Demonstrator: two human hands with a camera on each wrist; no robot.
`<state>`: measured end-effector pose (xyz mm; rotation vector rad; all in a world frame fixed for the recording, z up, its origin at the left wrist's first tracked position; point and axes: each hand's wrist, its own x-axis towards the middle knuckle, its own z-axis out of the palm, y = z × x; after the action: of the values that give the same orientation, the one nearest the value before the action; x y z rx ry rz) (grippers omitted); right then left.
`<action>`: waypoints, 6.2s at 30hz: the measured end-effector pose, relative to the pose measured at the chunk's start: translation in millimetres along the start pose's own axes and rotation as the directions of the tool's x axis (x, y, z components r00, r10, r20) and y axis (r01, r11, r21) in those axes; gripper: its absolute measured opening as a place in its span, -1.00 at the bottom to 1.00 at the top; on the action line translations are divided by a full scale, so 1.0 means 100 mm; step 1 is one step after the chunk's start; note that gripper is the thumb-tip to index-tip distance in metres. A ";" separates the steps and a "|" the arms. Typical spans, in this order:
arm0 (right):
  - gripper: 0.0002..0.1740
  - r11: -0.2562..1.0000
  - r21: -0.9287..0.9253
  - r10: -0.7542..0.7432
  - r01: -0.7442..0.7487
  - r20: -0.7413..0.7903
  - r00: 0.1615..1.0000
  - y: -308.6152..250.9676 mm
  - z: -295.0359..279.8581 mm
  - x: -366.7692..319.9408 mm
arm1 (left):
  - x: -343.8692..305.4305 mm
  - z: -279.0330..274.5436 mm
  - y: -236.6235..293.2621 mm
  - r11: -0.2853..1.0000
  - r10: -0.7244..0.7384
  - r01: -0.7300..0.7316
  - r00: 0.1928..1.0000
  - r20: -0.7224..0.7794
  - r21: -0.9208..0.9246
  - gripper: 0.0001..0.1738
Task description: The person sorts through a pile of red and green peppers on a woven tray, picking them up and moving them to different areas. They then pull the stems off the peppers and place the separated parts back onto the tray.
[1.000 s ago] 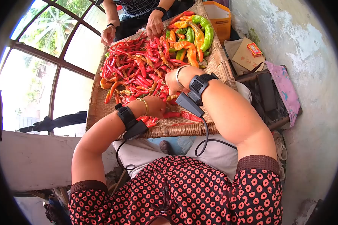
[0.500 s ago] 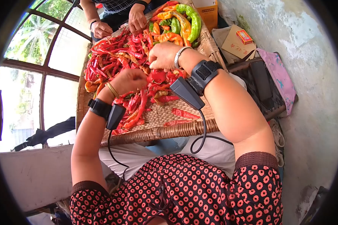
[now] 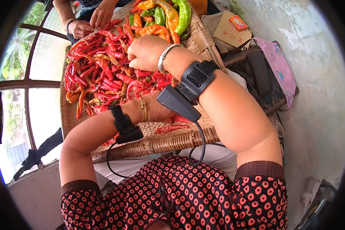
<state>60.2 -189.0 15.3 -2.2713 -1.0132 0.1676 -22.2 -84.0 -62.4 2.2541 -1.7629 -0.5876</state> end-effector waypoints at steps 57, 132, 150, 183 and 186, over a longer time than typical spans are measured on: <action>-0.83 0.857 -0.516 0.457 0.005 0.764 0.455 -0.44 0.11 -0.19 | -1.31 -0.97 -0.18 0.532 -0.793 0.099 0.407 -0.454 -0.841 -0.85; -0.72 0.684 0.616 0.221 -0.389 0.334 0.916 -0.36 -0.17 0.34 | -1.74 -0.28 -0.31 0.634 -0.722 0.757 0.506 -0.473 -0.158 -0.62; -0.77 0.777 0.535 0.177 -0.331 0.319 0.931 -0.33 0.55 0.31 | -1.74 -0.39 -0.33 0.573 -0.700 0.819 0.502 -0.508 0.021 -0.91; -0.50 0.558 0.755 0.403 -0.343 0.114 0.908 -0.29 0.21 0.38 | -1.80 -0.39 -0.28 0.625 -0.743 0.777 0.563 -0.361 -0.074 -0.72; -0.65 0.645 0.662 0.343 -0.381 0.195 0.919 -0.23 0.26 0.38 | -1.78 -0.37 -0.28 0.608 -0.754 0.793 0.559 -0.344 -0.045 -0.70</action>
<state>63.0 -137.1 13.6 -1.7251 -0.3756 0.6677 -16.8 92.4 -9.5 2.9537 -0.5587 -0.1878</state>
